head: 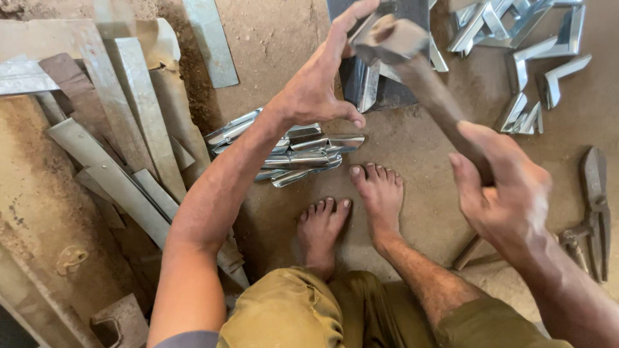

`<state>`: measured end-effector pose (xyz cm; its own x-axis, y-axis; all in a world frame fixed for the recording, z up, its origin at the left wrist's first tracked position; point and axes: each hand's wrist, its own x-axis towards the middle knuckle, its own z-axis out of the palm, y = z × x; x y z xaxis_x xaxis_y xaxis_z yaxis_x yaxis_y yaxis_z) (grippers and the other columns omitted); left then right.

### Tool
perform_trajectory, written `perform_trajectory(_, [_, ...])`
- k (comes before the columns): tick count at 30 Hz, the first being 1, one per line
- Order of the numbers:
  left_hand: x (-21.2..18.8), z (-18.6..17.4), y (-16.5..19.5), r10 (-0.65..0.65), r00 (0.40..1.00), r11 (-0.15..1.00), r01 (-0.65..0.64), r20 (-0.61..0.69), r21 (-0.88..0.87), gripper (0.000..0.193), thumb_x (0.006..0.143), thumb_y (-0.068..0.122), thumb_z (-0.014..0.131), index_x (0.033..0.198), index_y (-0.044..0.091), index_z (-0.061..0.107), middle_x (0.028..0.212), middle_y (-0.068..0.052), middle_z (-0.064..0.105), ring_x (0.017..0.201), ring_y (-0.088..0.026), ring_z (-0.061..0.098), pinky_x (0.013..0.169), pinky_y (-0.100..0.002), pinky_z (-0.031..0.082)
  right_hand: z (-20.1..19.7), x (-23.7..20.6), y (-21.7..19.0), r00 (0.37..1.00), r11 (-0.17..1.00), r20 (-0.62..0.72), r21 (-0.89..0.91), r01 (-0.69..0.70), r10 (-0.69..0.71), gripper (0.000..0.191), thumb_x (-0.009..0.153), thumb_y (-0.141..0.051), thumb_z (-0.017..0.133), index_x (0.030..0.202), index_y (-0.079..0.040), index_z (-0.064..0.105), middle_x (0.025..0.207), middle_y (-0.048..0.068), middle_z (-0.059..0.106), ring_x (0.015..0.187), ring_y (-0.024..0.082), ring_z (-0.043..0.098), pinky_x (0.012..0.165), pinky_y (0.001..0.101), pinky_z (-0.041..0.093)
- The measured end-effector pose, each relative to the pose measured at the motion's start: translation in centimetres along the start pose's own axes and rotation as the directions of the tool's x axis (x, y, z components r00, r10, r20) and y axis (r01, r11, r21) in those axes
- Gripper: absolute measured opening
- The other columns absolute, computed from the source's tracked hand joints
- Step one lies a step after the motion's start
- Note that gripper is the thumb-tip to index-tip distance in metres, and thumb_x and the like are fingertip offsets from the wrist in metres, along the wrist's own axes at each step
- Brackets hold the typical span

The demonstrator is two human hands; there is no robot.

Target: The person sits on the floor and repeatedly bends small metal pieces into L-shaped brackets using a hammer and a metal plate. They pick up each piece, position it on the plate, strike it with the hammer, and then place the finished bracket aside.

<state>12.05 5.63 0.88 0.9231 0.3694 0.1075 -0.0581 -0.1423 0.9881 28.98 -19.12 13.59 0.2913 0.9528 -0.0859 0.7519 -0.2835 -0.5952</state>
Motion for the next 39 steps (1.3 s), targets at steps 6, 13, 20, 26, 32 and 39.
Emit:
perform_trajectory(6, [0.1,-0.4,0.1,0.058,0.998,0.993,-0.056,0.019,-0.108,0.140,0.069,0.022,0.113,0.165,0.010,0.011,0.170,-0.009,0.022,0.160,-0.026,0.032,0.140,-0.040,0.031,0.5,-0.3,0.6,0.996,0.997,-0.042,-0.007,-0.083,0.082,0.043,0.096,-0.007,0.071,0.137,-0.003,0.057,0.093,0.016,0.075,0.071,0.018,0.071,0.060,0.0334,0.055])
perform_trajectory(13, [0.2,0.0,0.3,-0.002,0.999,0.980,0.011,0.047,-0.200,0.144,0.063,0.020,0.110,0.165,0.010,0.009,0.161,-0.010,0.039,0.146,-0.025,0.051,0.137,-0.040,0.033,0.3,-0.4,-0.5,0.997,0.997,-0.024,-0.036,-0.073,0.072,0.046,0.105,-0.007,0.070,0.149,-0.007,0.055,0.097,0.015,0.073,0.072,0.014,0.068,0.058,0.0269,0.055])
perform_trajectory(20, [-2.4,0.0,1.2,-0.061,0.996,0.997,0.063,-0.058,0.036,0.109,0.067,0.022,0.105,0.154,0.011,0.041,0.159,-0.010,0.042,0.150,-0.027,0.046,0.127,-0.042,0.045,0.7,-1.4,1.5,0.969,0.970,-0.061,0.055,-0.238,0.241,0.040,0.103,-0.005,0.067,0.140,-0.004,0.054,0.072,0.004,0.059,0.056,0.009,0.053,0.046,0.0253,0.041])
perform_trajectory(26, [-7.1,9.3,1.7,-0.060,0.810,0.980,-0.063,-0.583,-0.187,0.075,0.079,0.021,0.093,0.143,0.011,0.056,0.165,-0.011,0.019,0.130,-0.019,0.065,0.099,-0.027,0.066,1.4,-4.9,3.6,0.962,0.961,-0.045,0.066,-0.268,0.271,0.045,0.104,-0.005,0.071,0.147,-0.006,0.057,0.067,0.001,0.055,0.053,0.008,0.048,0.049,0.0257,0.039])
perform_trajectory(32, [-5.2,10.9,-0.2,-0.189,0.749,0.971,0.046,-0.635,-0.234,0.061,0.096,-0.004,0.067,0.154,0.008,0.050,0.169,-0.021,0.037,0.117,-0.018,0.072,0.083,-0.023,0.065,1.4,-5.4,1.4,1.000,0.994,-0.012,0.109,0.008,-0.007,0.047,0.098,-0.002,0.073,0.142,-0.008,0.056,0.093,0.011,0.068,0.076,0.015,0.064,0.058,0.0269,0.051])
perform_trajectory(39, [-3.6,8.0,-0.3,-0.261,0.831,0.753,-0.144,-0.492,-0.642,0.077,0.094,-0.012,0.075,0.163,-0.001,0.043,0.133,-0.014,0.065,0.102,-0.012,0.063,0.097,-0.027,0.056,3.3,-4.6,2.1,0.986,0.970,0.136,-0.209,0.125,-0.097,0.057,0.088,0.000,0.080,0.140,-0.011,0.063,0.086,0.014,0.071,0.064,0.023,0.062,0.055,0.0360,0.050])
